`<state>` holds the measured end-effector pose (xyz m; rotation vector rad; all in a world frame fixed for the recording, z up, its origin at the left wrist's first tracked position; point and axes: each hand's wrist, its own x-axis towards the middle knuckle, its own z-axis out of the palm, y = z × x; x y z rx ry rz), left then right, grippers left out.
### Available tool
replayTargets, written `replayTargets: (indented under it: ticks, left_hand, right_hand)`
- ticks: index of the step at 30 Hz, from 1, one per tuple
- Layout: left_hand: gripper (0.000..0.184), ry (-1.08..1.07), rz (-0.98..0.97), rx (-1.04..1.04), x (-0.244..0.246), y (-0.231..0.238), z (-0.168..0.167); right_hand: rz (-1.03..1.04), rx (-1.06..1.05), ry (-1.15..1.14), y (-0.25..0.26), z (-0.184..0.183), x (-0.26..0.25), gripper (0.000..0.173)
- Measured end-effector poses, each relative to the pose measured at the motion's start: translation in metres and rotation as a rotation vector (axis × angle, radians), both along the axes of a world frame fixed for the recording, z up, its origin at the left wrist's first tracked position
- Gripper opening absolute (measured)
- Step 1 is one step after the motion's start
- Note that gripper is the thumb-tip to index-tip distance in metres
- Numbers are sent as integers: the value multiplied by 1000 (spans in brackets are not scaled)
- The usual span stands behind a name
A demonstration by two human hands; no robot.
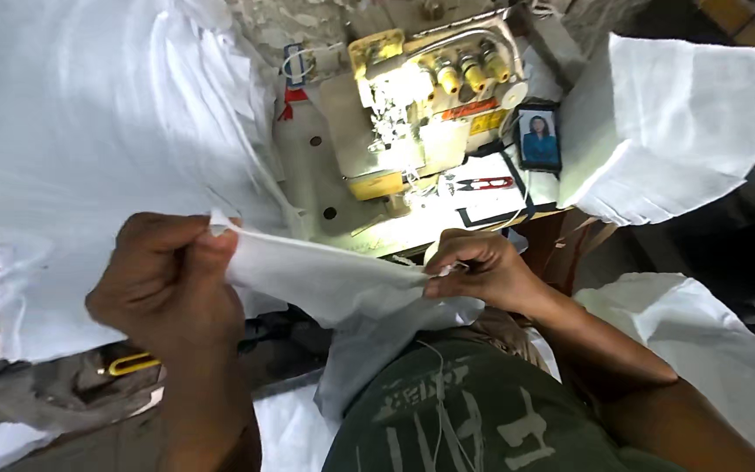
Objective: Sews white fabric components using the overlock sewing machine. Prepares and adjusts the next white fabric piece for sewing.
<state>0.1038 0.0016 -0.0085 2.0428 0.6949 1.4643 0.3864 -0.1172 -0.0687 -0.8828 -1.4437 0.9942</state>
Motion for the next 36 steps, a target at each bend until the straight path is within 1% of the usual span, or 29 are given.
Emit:
replayTargets:
  ticks: [4,9,15,19,23,26,32,34,36]
  left_hand:
    - [14,30,55,33,1,-14,0]
    - [12,121,65,85,3,-33,5]
    - [12,146,103,114,-1,-55,0]
    - [11,211,127,192,-4,-72,-2]
    - [10,192,151,201,-5,-80,-4]
    - [11,163,125,176,-6,-84,-6]
    - [12,186,96,179,-4,-89,-9]
    - [12,199,94,186,-5,-91,-10]
    - [12,194,88,174,-6,-91,-11]
  right_hand:
    - [-75,-16,-26,-9,-1,-3,4]
    - [-140,-4,-124,-10,-6,-5,7]
    - [-155,-81,-39,-7,-12,-5,13]
    - [-185,-81,23,-8,-16,-6,16]
    - [-205,-56,15,-11,-15,-7,15]
    - [-226,-44,-6,-11,-17,-7,20]
    - [-212,-49,-89,-10,-20,-5,17]
    - [-212,-47,-115,-11,-23,-4,12]
    - [-270,8,-222,-14,-23,-2,9]
